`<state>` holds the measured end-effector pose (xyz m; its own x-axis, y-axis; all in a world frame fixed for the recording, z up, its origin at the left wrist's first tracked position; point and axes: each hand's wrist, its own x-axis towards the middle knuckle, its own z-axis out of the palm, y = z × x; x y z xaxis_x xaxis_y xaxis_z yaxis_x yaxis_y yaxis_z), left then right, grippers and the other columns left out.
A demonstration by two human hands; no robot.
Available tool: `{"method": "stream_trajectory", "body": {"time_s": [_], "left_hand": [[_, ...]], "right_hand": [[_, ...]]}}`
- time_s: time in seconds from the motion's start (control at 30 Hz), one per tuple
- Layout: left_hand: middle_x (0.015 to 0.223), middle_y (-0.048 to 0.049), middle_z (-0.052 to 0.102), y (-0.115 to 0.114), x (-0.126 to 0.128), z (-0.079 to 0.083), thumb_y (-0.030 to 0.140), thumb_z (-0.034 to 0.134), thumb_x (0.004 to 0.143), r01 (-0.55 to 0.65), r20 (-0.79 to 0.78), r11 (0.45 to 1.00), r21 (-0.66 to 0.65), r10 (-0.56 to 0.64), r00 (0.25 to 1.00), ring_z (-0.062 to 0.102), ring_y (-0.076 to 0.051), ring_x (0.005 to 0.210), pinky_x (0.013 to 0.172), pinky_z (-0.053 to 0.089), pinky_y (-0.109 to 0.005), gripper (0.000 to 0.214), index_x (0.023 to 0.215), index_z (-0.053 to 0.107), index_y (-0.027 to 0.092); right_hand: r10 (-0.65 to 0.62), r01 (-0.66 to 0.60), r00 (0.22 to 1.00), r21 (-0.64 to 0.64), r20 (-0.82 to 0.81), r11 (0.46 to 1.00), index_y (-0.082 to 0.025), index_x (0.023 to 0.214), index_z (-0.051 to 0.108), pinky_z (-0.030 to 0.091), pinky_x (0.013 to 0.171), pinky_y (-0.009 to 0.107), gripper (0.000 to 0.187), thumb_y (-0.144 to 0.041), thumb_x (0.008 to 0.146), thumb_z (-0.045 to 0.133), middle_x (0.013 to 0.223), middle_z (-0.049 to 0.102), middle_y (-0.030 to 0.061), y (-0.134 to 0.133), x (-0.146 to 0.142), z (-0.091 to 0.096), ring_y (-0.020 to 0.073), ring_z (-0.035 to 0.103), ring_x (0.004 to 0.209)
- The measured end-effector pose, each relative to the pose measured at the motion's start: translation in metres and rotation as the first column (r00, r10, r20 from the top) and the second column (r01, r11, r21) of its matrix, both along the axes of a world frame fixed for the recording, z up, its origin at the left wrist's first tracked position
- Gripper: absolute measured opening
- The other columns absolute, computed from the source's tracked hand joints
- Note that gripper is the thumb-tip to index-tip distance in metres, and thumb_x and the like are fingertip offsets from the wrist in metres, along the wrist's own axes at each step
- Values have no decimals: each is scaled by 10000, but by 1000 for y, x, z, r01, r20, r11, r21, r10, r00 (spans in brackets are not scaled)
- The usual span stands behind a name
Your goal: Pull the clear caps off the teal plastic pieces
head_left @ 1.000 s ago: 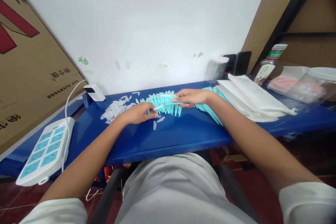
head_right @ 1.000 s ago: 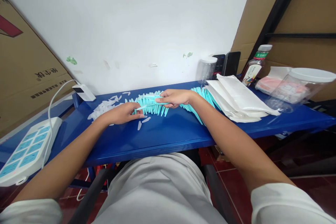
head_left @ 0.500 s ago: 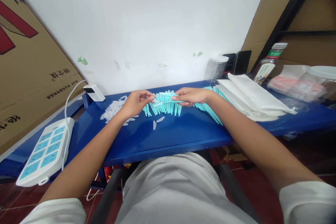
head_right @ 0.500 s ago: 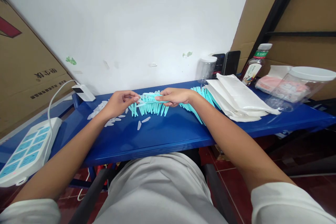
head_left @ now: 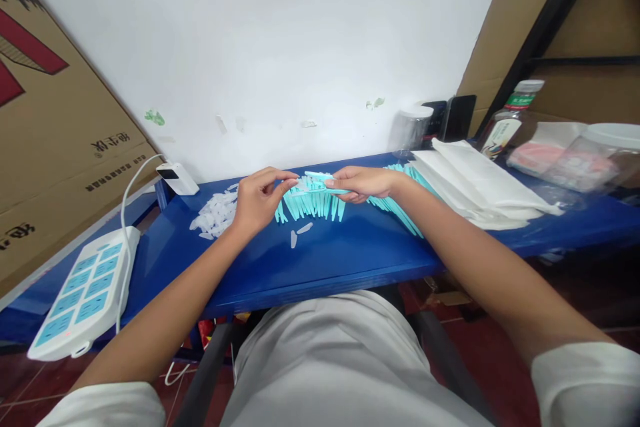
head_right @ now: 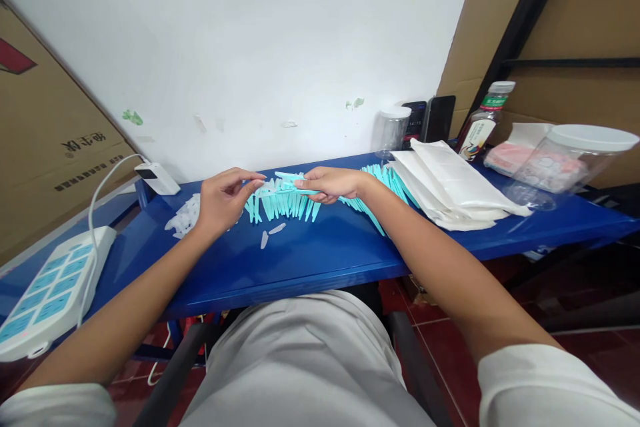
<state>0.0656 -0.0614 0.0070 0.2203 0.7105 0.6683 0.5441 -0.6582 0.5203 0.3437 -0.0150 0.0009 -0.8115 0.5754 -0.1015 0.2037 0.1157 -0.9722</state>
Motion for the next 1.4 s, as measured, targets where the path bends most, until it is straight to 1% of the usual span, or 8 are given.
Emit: {"method": "stream_trajectory", "body": {"time_s": [0.27,0.47,0.67,0.8,0.93,1.17,1.27,1.4], "left_hand": [[790,-47,671,-4,2,0,457,713,929,-13,17,998,58,12,1000,470,-172,635,629,364,-315,243,967,817,241],[932,-69,653,-1,1,-1,449,510,1048,7,-34,999,50,-6,999,515,-188,716,697,419,-313,348,1125,771,232],[945,-77,656,4,1,-5,458,418,1079,9,-116,1000,-29,-13,993,563,-205,828,726,427,-294,407,1017,724,197],[788,-34,586,10,2,-8,565,492,1030,87,129,973,-214,-60,990,471,-145,629,545,362,-253,427,913,660,190],[704,28,462,14,1,-6,613,620,950,278,478,877,-391,-65,876,262,-66,471,411,202,-213,436,869,601,185],[808,-15,594,20,-5,-2,556,801,823,341,556,770,-539,21,831,202,-14,448,393,137,-201,450,947,711,133],[721,-1,572,19,-5,-4,571,819,793,280,496,811,-514,15,868,230,-31,457,411,160,-213,484,991,768,132],[574,30,488,12,0,-6,534,814,810,52,374,970,-235,41,927,271,-65,473,455,197,-247,410,938,814,145]], "right_hand": [[-9,9,1000,-1,-17,1000,-223,791,369,177,418,187,450,-558,1022,561,573,316,-94,-1,1,1,58,198,465],[-31,31,1000,19,1,999,-222,772,361,176,426,193,459,-550,1031,552,579,316,-91,-1,1,2,57,196,475],[-25,25,1000,35,4,999,-220,776,369,173,419,194,454,-551,1037,538,580,328,-90,-1,1,2,54,197,468],[-23,22,1000,53,10,998,-224,758,349,172,421,197,471,-554,1039,534,580,323,-89,-1,1,3,52,198,470],[-30,29,999,64,15,998,-225,748,340,179,428,199,480,-555,1038,534,580,317,-87,-2,1,3,54,203,476],[-40,39,999,70,24,997,-220,755,360,180,428,200,473,-558,1037,532,579,328,-83,-1,1,3,53,205,473],[-45,44,999,70,23,997,-219,758,365,181,428,198,471,-560,1035,535,578,328,-84,-2,1,3,53,205,473],[-72,72,997,50,9,996,-217,767,370,181,425,190,467,-558,1027,554,577,334,-84,-3,0,4,54,208,475]]}}
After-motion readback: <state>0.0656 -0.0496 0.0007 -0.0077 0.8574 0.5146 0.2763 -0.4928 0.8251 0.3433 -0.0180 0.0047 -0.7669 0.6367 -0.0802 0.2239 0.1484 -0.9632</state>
